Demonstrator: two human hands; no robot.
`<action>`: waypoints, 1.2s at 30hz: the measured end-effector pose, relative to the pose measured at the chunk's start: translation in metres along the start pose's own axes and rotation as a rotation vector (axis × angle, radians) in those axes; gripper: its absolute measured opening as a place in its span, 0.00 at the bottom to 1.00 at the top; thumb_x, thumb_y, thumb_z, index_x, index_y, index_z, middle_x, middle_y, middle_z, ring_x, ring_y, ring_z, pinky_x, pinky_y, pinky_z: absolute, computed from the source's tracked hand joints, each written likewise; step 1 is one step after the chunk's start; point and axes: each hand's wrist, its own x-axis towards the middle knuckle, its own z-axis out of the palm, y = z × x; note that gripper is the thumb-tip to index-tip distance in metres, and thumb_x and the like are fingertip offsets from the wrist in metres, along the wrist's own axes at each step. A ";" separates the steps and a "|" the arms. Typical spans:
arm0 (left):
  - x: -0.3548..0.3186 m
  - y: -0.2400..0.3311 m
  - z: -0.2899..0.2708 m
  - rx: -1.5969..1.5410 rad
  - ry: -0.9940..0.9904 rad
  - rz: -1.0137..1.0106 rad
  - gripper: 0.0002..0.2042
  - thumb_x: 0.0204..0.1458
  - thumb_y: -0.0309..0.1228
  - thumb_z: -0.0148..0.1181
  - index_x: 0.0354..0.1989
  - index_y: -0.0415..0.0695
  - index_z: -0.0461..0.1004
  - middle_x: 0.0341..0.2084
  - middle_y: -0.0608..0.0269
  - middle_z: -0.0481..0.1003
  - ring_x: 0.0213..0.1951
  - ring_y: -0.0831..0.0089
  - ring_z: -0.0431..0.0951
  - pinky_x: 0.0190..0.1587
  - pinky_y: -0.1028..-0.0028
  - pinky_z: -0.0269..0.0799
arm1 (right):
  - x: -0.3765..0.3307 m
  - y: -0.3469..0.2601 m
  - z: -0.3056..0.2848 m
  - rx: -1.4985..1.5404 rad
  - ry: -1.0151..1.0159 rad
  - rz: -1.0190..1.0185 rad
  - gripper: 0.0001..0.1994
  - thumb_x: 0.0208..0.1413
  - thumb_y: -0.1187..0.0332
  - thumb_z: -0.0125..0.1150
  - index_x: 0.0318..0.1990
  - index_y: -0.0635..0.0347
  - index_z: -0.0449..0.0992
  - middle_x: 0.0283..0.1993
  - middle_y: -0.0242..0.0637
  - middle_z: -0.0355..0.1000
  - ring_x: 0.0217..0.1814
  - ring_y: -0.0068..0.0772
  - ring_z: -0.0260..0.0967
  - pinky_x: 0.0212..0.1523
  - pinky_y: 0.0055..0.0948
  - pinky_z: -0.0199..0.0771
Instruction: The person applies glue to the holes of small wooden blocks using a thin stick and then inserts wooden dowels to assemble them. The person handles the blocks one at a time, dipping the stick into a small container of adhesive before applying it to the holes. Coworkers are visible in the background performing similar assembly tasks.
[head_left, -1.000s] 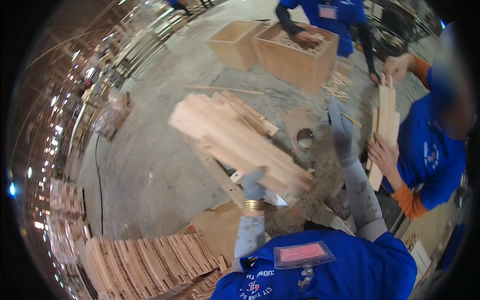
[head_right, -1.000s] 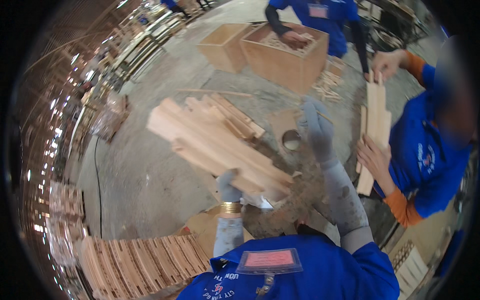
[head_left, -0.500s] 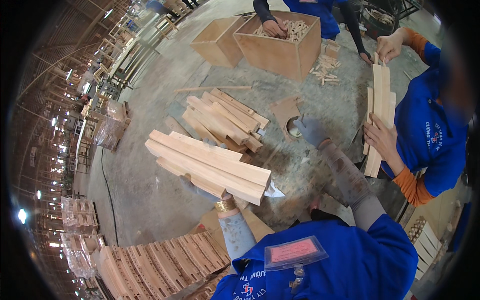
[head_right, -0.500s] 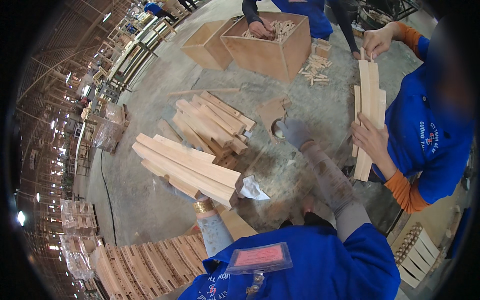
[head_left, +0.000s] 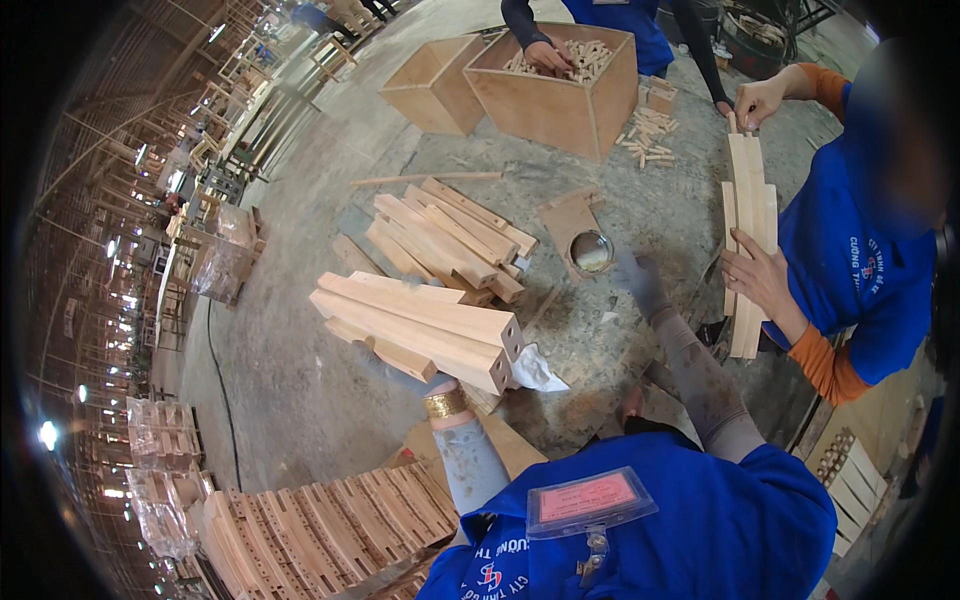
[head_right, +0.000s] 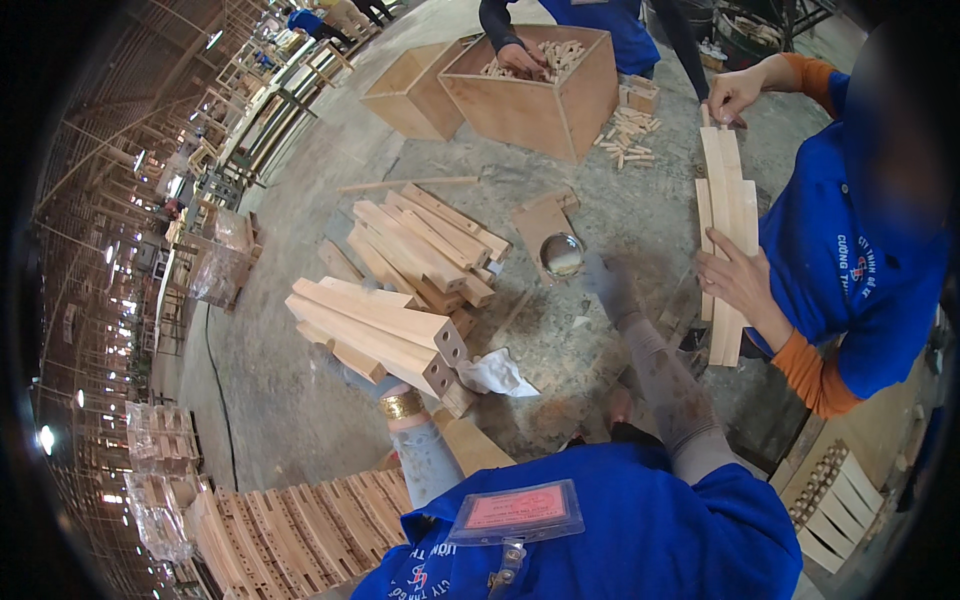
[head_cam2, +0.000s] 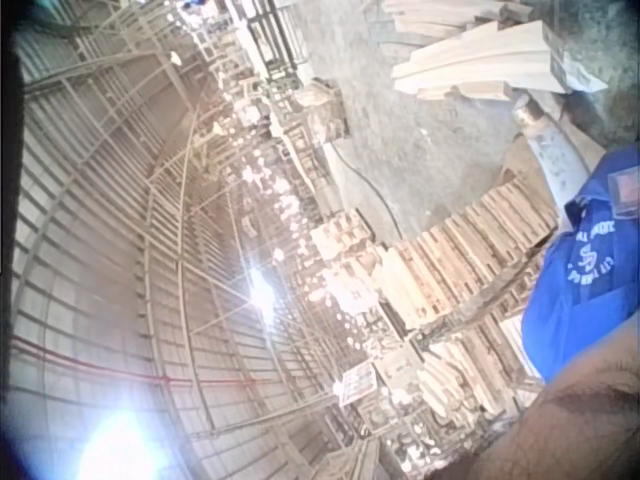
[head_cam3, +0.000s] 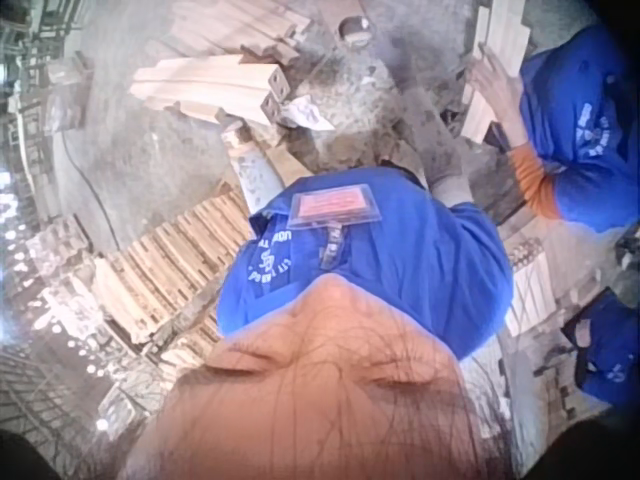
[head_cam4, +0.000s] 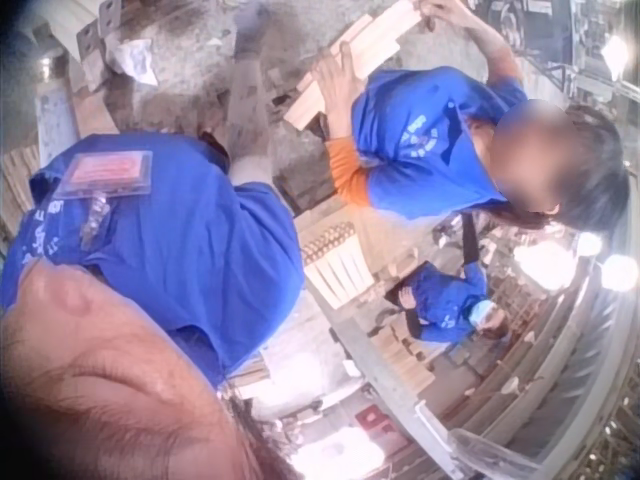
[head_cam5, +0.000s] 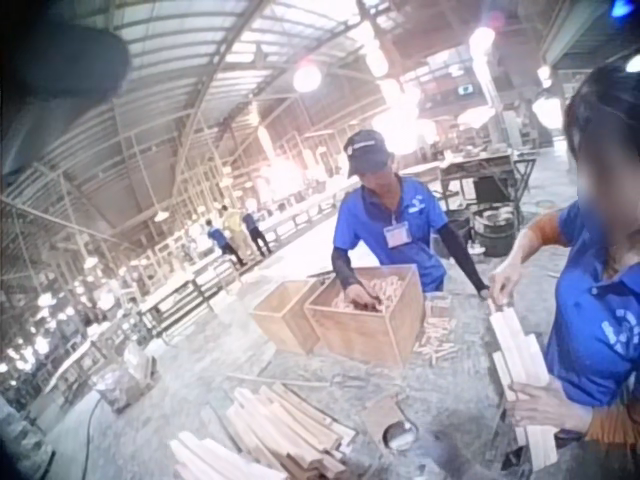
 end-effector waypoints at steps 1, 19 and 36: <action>-0.002 -0.001 0.002 -0.011 0.015 0.005 0.38 0.46 0.61 0.43 0.62 0.48 0.51 0.51 0.47 0.61 0.52 0.52 0.63 0.58 0.51 0.56 | -0.005 0.004 0.000 0.259 0.028 0.147 0.11 0.57 0.65 0.51 0.35 0.66 0.72 0.28 0.30 0.70 0.28 0.23 0.67 0.25 0.24 0.67; 0.002 -0.011 0.007 0.144 0.069 0.078 0.34 0.52 0.60 0.34 0.61 0.48 0.52 0.58 0.52 0.59 0.57 0.54 0.61 0.58 0.54 0.59 | -0.051 -0.136 0.032 0.311 -0.103 -0.266 0.09 0.59 0.69 0.48 0.32 0.65 0.70 0.22 0.33 0.69 0.21 0.17 0.64 0.23 0.17 0.65; 0.001 -0.001 0.019 0.089 0.119 0.102 0.31 0.50 0.58 0.41 0.55 0.47 0.57 0.50 0.50 0.62 0.50 0.47 0.65 0.53 0.47 0.62 | -0.128 -0.211 0.070 0.107 -0.368 -0.703 0.02 0.53 0.76 0.55 0.33 0.66 0.72 0.25 0.32 0.71 0.24 0.15 0.67 0.25 0.14 0.67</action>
